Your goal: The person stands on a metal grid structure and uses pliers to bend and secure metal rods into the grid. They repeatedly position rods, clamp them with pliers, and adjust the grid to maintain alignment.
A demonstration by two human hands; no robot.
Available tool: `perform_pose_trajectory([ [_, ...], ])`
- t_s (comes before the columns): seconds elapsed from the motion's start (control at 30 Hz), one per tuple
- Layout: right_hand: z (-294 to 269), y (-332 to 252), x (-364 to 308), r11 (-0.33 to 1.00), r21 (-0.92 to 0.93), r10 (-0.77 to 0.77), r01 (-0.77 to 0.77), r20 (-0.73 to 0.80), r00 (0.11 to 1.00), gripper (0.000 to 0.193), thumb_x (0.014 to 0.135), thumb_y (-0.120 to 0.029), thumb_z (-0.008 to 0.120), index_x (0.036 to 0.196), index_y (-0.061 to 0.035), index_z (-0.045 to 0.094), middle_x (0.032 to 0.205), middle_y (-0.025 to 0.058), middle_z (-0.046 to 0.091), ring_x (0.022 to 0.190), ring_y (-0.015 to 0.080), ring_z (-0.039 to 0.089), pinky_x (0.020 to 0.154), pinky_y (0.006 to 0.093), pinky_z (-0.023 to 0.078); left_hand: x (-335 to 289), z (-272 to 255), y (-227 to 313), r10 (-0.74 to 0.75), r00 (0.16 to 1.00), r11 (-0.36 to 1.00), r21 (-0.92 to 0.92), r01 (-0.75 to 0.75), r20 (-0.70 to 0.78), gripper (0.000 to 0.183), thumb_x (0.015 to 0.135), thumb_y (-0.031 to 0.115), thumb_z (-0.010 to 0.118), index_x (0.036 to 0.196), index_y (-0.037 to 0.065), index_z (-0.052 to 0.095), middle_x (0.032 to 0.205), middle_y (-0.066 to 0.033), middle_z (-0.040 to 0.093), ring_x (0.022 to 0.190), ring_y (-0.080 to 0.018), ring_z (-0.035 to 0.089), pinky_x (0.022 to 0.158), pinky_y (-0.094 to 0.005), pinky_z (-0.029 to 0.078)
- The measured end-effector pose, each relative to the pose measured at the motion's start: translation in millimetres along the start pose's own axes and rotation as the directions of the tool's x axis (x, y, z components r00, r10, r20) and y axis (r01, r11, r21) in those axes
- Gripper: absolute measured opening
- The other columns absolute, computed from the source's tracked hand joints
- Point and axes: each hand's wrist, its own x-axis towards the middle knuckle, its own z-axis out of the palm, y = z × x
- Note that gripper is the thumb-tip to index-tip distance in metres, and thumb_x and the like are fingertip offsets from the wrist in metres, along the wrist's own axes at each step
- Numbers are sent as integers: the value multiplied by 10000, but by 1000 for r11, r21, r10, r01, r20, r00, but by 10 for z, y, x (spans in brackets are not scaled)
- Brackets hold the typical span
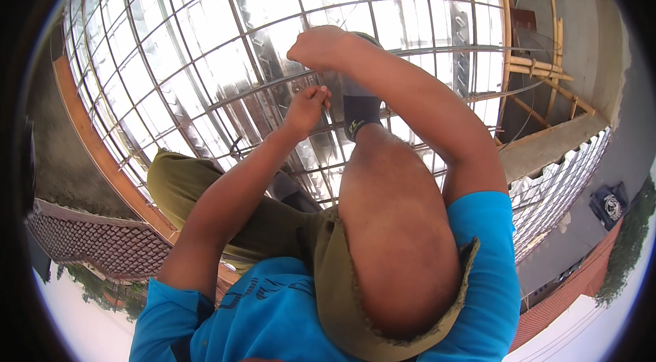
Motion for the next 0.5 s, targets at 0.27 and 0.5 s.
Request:
perform_pose_trajectory([
  [0.27,27,190,-217,991,32,-123,132,-210,970,159,902,-52,679,1058,-70,709,901,174,738,884,393,746,741,507,590,52,-318,441,308,951,801,538,-264,9,314,1055,296,665,1018,10,790,1013,-125,715,887,-277,679,846,-416,518],
  [0.5,-43,76,-142,973,-181,-186,143,-250,950,92,912,-183,687,969,-138,745,829,56,774,851,277,765,749,450,568,71,-507,763,428,901,733,559,-389,65,300,963,287,746,985,-4,815,1096,-197,752,947,-319,746,853,-453,547],
])
